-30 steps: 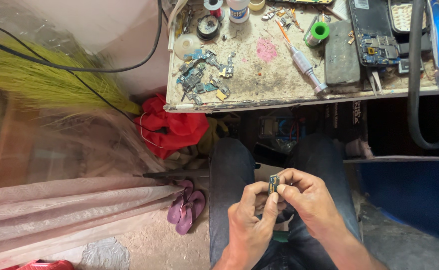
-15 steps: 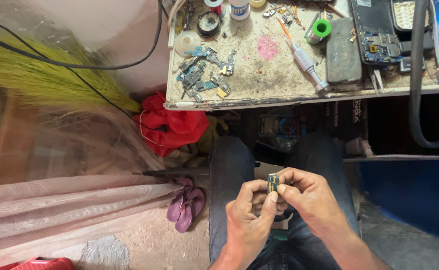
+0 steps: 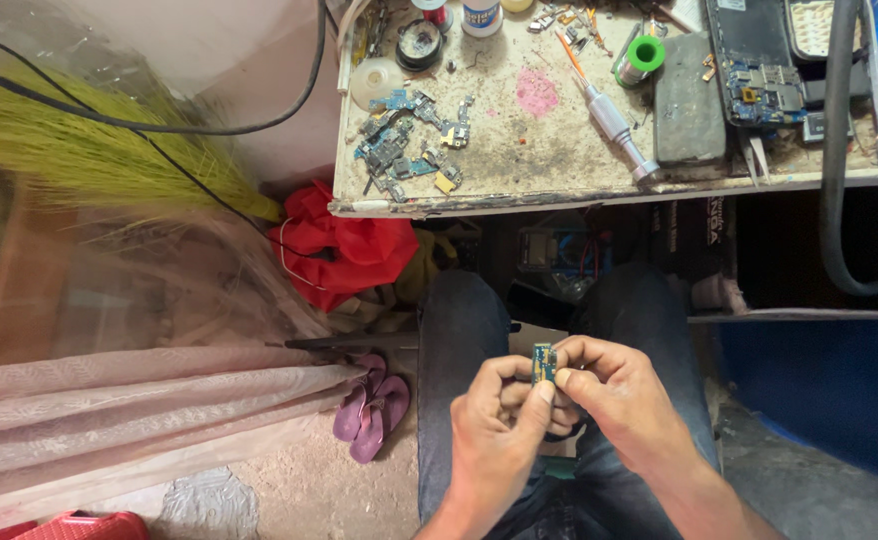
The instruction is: The person sits holding a phone motherboard on their lap and scrubs it with a toothbrush. They then scrape the board with a small blade and use a hot air gun to heat the board over the workbench.
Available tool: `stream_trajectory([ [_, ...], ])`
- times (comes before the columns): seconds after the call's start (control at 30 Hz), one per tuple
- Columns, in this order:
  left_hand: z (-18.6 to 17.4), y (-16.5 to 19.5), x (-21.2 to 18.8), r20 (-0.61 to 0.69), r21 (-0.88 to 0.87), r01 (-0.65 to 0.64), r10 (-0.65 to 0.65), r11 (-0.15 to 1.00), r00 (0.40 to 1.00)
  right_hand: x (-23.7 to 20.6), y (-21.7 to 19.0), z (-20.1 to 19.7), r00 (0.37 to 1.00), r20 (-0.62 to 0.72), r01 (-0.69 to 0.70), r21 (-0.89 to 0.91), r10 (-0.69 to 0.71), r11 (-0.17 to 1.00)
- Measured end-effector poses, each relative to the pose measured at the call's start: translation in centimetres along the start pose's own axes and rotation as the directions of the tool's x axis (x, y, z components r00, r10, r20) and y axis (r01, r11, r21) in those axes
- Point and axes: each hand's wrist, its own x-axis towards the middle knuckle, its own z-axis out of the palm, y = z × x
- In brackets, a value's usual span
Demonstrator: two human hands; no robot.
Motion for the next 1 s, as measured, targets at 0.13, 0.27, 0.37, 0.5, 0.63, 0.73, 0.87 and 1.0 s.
stream_trajectory([
  [0.13, -1.0, 0.0, 0.8, 0.093, -0.327, 0.2, -0.179, 0.923, 0.979, 0.1, 0.0, -0.1, 1.0, -0.005, -0.008, -0.016, 0.008, 1.0],
  [0.27, -1.2, 0.1, 1.1, 0.09, -0.347, 0.224, -0.205, 0.911, 0.975, 0.3, -0.1, -0.2, 0.999, -0.025, -0.025, -0.046, 0.023, 0.999],
  [0.37, -1.0, 0.1, 1.2, 0.072, -0.334, 0.23, -0.219, 0.914, 0.973, 0.5, -0.2, -0.2, 0.999, -0.025, -0.027, -0.049, 0.026, 0.998],
  [0.5, -1.0, 0.0, 1.3, 0.062, -0.34, 0.237, -0.23, 0.91, 0.971, 0.6, -0.2, -0.2, 0.999, -0.019, -0.036, -0.053, 0.036, 0.998],
  [0.63, -1.0, -0.1, 1.3, 0.06, -0.318, 0.211, -0.202, 0.924, 0.977, 0.8, -0.2, 0.0, 0.999, -0.006, -0.041, -0.045, 0.04, 0.998],
  [0.73, -0.8, 0.0, 1.2, 0.06, -0.299, 0.194, -0.185, 0.934, 0.981, 0.8, -0.3, 0.0, 0.997, 0.001, -0.074, 0.0, 0.074, 0.997],
  [0.87, -0.4, 0.3, 1.1, 0.002, -0.118, 0.141, -0.142, 0.983, 0.99, 0.8, -0.5, 0.1, 0.996, 0.026, -0.083, 0.034, 0.082, 0.996],
  [1.0, -0.2, 0.8, 1.0, -0.012, 0.005, 0.104, -0.103, 0.995, 0.995, 0.9, -0.3, 0.2, 0.995, 0.045, -0.088, 0.082, 0.085, 0.993],
])
